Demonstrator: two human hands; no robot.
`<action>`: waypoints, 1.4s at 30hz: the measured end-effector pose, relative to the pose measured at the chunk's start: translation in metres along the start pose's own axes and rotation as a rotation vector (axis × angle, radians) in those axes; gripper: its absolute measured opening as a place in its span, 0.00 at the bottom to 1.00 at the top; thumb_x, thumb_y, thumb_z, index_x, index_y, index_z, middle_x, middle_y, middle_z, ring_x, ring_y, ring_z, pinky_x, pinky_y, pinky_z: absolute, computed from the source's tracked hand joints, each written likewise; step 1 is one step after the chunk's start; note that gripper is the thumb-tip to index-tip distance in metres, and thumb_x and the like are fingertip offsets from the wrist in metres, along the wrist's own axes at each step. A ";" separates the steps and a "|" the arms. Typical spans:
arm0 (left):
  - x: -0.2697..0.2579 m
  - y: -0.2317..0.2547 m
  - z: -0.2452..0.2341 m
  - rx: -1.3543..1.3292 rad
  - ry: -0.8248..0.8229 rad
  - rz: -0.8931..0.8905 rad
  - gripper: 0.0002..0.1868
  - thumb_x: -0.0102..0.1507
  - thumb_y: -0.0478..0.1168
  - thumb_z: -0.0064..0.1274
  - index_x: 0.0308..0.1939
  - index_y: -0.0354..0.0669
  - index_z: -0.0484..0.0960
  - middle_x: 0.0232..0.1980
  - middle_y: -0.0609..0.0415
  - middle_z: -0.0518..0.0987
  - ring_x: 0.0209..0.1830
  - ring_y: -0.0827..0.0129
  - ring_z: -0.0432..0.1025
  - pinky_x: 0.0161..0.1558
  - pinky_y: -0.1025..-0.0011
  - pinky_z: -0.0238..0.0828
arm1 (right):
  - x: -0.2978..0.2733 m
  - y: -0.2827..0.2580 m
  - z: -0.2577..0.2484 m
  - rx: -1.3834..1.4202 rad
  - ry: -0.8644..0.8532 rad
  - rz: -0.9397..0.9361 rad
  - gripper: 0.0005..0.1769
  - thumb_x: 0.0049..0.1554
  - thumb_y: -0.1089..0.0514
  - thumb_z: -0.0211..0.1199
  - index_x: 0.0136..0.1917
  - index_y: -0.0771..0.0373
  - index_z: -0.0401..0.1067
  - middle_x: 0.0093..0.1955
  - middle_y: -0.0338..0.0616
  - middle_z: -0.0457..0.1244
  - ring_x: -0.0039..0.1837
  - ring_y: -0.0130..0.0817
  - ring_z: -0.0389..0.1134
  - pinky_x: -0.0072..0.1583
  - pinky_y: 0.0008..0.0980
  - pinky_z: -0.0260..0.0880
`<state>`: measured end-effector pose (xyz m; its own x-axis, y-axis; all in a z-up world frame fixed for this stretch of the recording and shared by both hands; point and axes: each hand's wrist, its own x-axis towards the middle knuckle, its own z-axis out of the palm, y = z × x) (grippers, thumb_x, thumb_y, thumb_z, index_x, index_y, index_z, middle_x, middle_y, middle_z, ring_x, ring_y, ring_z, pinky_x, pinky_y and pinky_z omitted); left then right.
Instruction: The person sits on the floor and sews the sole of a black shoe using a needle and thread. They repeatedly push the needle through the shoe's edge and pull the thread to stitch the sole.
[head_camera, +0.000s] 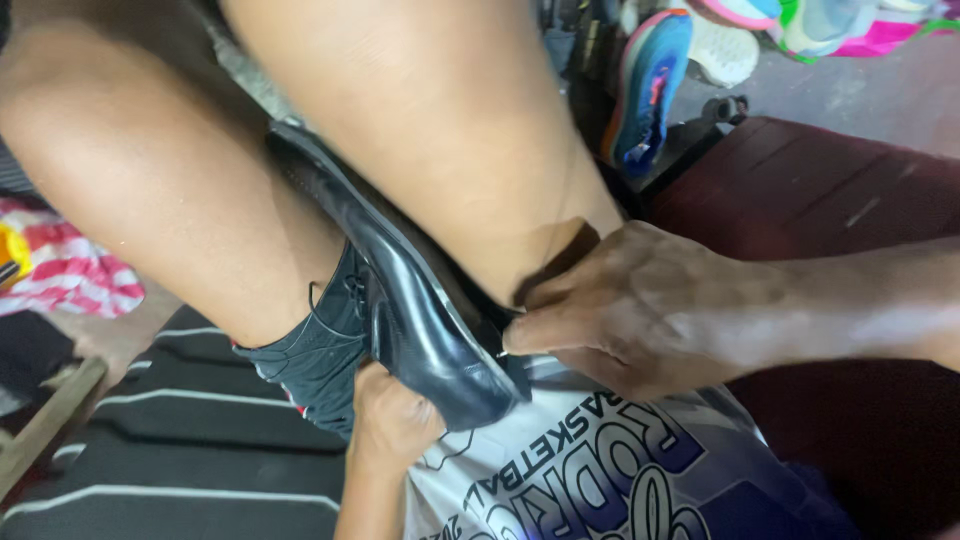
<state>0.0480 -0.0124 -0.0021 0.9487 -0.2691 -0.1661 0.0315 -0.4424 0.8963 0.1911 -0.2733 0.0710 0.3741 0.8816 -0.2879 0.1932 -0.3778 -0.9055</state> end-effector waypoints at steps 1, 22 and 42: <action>0.003 -0.002 0.002 -0.032 -0.007 0.008 0.10 0.56 0.38 0.65 0.41 0.46 0.84 0.41 0.51 0.86 0.39 0.57 0.83 0.42 0.66 0.80 | 0.001 0.003 0.001 -0.012 -0.001 0.005 0.13 0.54 0.66 0.59 0.53 0.58 0.74 0.38 0.38 0.69 0.34 0.31 0.70 0.38 0.35 0.72; -0.011 -0.033 -0.003 0.121 -0.343 -0.097 0.05 0.44 0.32 0.56 0.23 0.41 0.79 0.32 0.44 0.80 0.34 0.42 0.74 0.42 0.50 0.70 | 0.011 0.015 0.008 0.225 0.080 -0.091 0.17 0.58 0.65 0.61 0.61 0.61 0.73 0.51 0.45 0.72 0.54 0.36 0.76 0.62 0.46 0.74; -0.009 -0.048 -0.020 0.159 -0.757 -0.260 0.10 0.50 0.40 0.59 0.30 0.37 0.79 0.37 0.35 0.78 0.41 0.37 0.71 0.48 0.46 0.66 | 0.030 0.010 0.023 0.156 -0.082 0.208 0.03 0.57 0.65 0.61 0.44 0.61 0.75 0.31 0.41 0.67 0.33 0.34 0.72 0.36 0.38 0.71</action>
<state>0.0443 0.0278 -0.0352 0.4453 -0.6209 -0.6452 0.1225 -0.6715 0.7308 0.1833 -0.2443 0.0463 0.3153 0.8117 -0.4916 -0.0250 -0.5108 -0.8593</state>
